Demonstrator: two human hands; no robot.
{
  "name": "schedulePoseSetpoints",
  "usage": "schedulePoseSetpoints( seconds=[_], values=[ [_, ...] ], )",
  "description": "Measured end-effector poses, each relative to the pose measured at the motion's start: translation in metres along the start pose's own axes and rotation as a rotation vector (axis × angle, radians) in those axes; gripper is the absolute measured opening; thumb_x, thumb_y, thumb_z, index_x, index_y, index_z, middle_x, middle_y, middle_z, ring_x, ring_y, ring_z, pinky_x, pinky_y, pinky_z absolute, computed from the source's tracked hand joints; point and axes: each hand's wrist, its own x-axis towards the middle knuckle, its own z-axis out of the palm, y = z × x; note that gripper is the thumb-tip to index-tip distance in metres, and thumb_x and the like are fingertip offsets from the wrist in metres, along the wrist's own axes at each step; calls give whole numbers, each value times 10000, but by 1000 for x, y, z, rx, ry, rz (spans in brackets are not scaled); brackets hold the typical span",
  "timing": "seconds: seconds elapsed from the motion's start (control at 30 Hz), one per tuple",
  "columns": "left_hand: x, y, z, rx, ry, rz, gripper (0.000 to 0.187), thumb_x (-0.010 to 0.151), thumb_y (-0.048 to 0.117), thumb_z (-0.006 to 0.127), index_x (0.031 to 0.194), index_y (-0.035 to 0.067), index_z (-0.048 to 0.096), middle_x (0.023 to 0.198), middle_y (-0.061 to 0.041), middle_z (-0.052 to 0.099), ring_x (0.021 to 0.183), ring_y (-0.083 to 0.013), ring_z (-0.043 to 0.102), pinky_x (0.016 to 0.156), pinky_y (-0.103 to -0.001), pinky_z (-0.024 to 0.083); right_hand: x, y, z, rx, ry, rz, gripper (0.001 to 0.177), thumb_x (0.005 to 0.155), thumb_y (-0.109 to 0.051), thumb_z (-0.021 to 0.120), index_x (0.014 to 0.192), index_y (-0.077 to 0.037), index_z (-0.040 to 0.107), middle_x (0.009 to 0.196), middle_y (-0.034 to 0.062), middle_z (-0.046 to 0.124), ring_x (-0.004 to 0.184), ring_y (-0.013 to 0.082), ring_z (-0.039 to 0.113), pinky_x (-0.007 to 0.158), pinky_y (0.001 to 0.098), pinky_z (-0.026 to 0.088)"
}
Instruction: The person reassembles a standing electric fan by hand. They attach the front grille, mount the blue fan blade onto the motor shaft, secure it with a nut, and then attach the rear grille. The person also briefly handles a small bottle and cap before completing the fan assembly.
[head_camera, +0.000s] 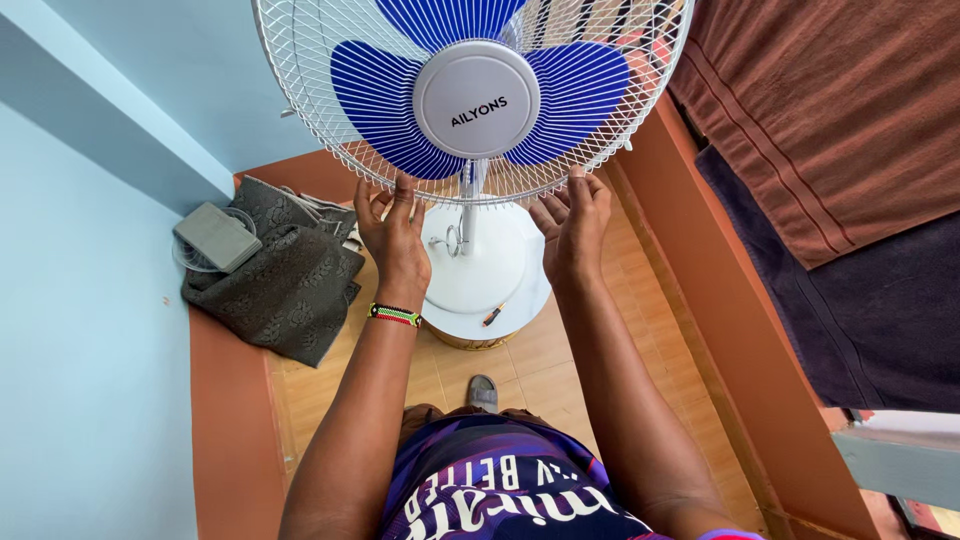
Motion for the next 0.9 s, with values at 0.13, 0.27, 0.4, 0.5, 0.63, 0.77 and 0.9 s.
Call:
schedulePoseSetpoints(
  seconds=[0.13, 0.27, 0.4, 0.5, 0.63, 0.77, 0.9],
  values=[
    [-5, 1, 12, 9, 43, -19, 998, 849, 278, 800, 1616, 140, 177, 1263, -97, 461, 1273, -250, 577, 1124, -588, 481, 7, 0, -2, -62, 25, 15, 660, 944, -433, 630, 1414, -61, 351, 1361, 257, 462, 1297, 416, 540, 1010, 549, 526],
    [-9, 6, 18, 57, 87, -56, 980, 864, 303, 774, 1623, 174, 169, 1372, -85, 478, 1314, -258, 567, 1082, -641, 427, 9, 4, 1, -92, 32, 23, 666, 951, -445, 618, 1436, -79, 346, 1400, 234, 441, 1307, 384, 517, 991, 546, 543],
    [-9, 10, 22, 64, 89, -86, 989, 853, 323, 760, 1617, 198, 144, 1411, -105, 441, 1319, -291, 562, 1072, -675, 460, 7, 7, 5, -74, 12, 8, 672, 949, -388, 615, 1466, -117, 282, 1463, 204, 433, 1298, 360, 519, 984, 532, 543],
    [-8, 6, 19, 69, 79, -69, 990, 859, 334, 750, 1618, 190, 130, 1419, -149, 423, 1348, -325, 534, 1090, -668, 469, 4, 9, 4, -61, 10, 13, 669, 980, -359, 604, 1487, -110, 245, 1458, 229, 428, 1305, 362, 534, 1004, 512, 560],
    [-2, -2, 8, 69, 17, -56, 958, 875, 394, 744, 1582, 133, 151, 1480, -217, 389, 1438, -408, 408, 1135, -638, 424, 2, 14, 2, -76, -3, 11, 614, 997, -340, 594, 1445, -77, 267, 1412, 241, 456, 1295, 370, 559, 1003, 494, 578],
    [7, -11, -4, 13, -82, -101, 966, 890, 477, 716, 1537, 65, 129, 1553, -270, 265, 1462, -518, 257, 1164, -648, 383, -1, 19, 3, -127, -9, -22, 532, 1002, -355, 575, 1373, -82, 310, 1370, 209, 476, 1220, 311, 599, 918, 428, 609],
    [11, -21, -10, -6, -138, -117, 934, 892, 510, 699, 1491, -22, 219, 1580, -289, 265, 1456, -550, 303, 1150, -642, 401, -15, 13, 6, -551, 111, -327, 508, 1027, -334, 625, 1375, -58, 380, 1285, 208, 533, 1139, 272, 557, 901, 406, 510]
  ],
)
